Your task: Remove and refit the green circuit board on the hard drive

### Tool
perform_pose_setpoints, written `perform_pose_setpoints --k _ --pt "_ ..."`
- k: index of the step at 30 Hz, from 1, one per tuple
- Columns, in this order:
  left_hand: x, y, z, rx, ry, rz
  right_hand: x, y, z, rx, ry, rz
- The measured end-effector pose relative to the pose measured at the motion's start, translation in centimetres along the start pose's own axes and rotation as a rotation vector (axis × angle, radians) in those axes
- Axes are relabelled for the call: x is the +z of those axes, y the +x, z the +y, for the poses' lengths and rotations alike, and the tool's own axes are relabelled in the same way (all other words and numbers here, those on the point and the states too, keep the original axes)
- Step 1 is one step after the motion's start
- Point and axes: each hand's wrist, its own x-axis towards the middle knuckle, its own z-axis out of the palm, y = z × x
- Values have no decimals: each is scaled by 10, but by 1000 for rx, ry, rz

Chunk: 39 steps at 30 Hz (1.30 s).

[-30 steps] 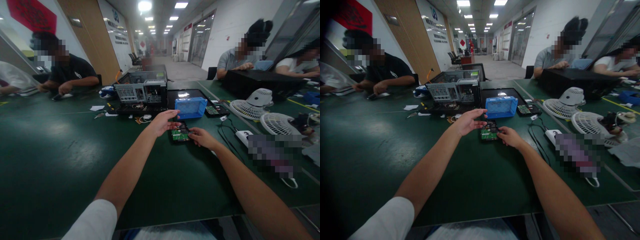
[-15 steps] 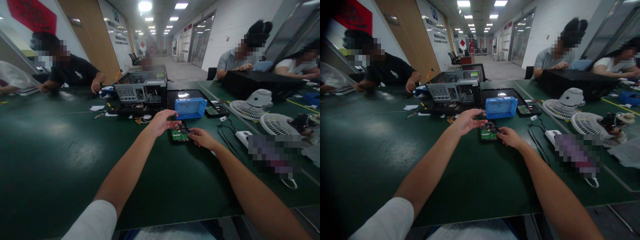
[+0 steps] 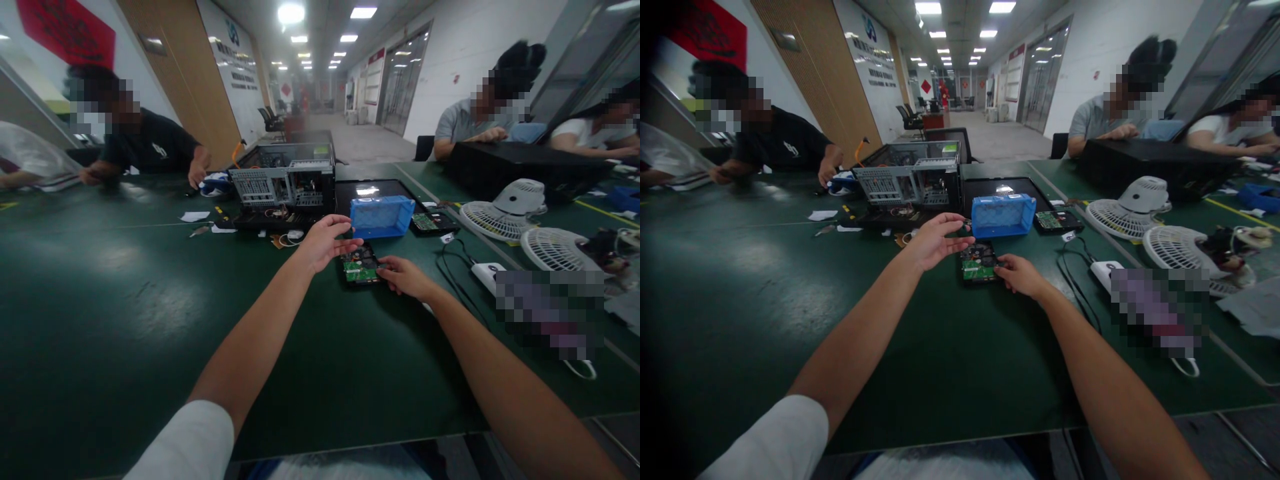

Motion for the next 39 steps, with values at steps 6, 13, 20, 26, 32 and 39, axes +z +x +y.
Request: perform_pose_setpoints --k 6,13,20,26,32,39 --pt "1 -1 0 1 2 -18 0 -2 -3 5 -2 2" --pt "2 -3 -1 2 30 -40 1 0 1 -2 14 10" --pt "1 1 -6 11 23 -46 1 1 3 -23 -3 1" --pt "4 0 -7 19 39 -55 0 1 4 -23 5 -2" --pt "1 1 -7 19 37 -61 0 3 6 -19 11 2" --pt "-2 1 -6 2 53 -92 0 2 4 -11 15 7"
